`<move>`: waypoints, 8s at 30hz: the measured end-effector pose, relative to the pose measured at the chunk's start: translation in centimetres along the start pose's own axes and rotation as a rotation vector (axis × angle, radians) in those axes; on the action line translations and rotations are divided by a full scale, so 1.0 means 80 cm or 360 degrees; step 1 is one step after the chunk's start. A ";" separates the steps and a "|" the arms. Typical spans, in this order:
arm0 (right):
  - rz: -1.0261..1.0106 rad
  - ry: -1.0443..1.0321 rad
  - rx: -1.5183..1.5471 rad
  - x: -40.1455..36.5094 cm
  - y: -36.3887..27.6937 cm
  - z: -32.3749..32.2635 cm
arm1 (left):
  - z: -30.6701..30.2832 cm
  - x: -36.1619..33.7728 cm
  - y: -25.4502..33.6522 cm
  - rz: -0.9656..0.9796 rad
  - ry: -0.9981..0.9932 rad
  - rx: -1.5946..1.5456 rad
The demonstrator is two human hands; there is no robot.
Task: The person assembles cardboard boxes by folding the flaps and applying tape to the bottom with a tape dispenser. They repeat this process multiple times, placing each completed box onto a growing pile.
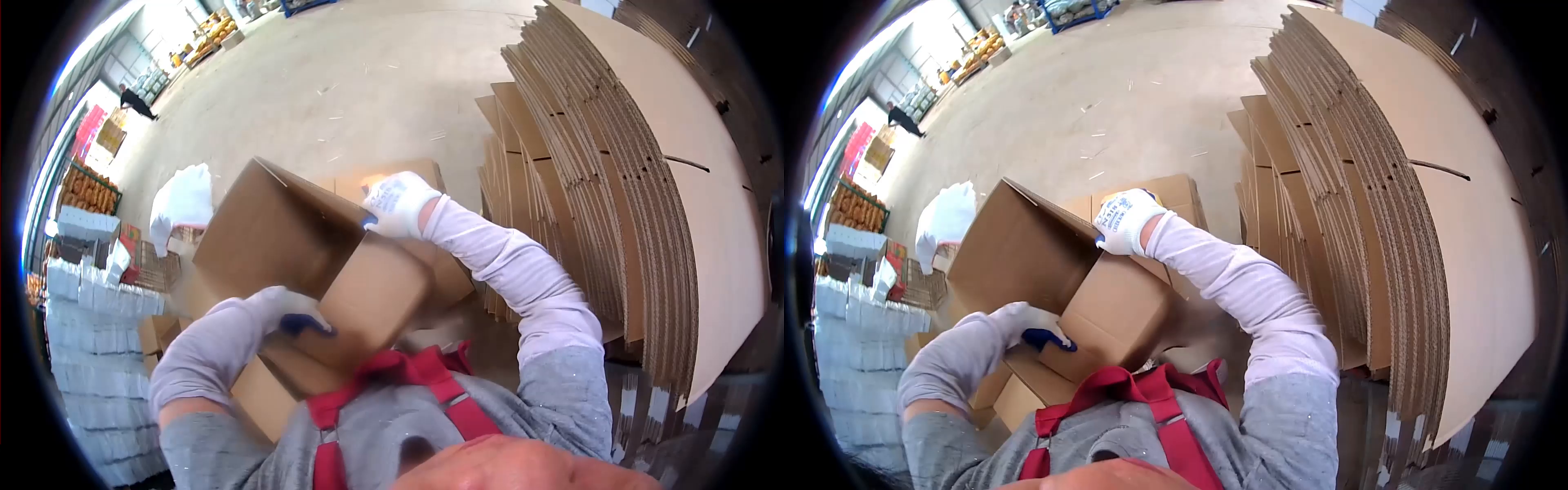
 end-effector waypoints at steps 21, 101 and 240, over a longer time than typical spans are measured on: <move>-0.0088 0.0786 -0.0075 -0.002 -0.133 0.140 | -0.127 -0.122 -0.106 0.0321 0.1821 0.0081; 0.0652 0.0256 0.2096 -0.235 -0.084 0.236 | 0.042 0.008 0.159 0.1148 0.2097 0.0839; 0.0857 0.1729 0.1489 -0.300 -0.008 0.025 | -0.183 0.067 -0.051 0.0639 0.1677 0.0334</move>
Point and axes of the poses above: each hand's wrist, its own x-axis towards the middle knuckle, its own z-axis out of the palm, y = z × x, the point moved 5 cm from there along x, towards the middle knuckle, and after that the axes turned 4 degrees about x, right-handed, at the moved point
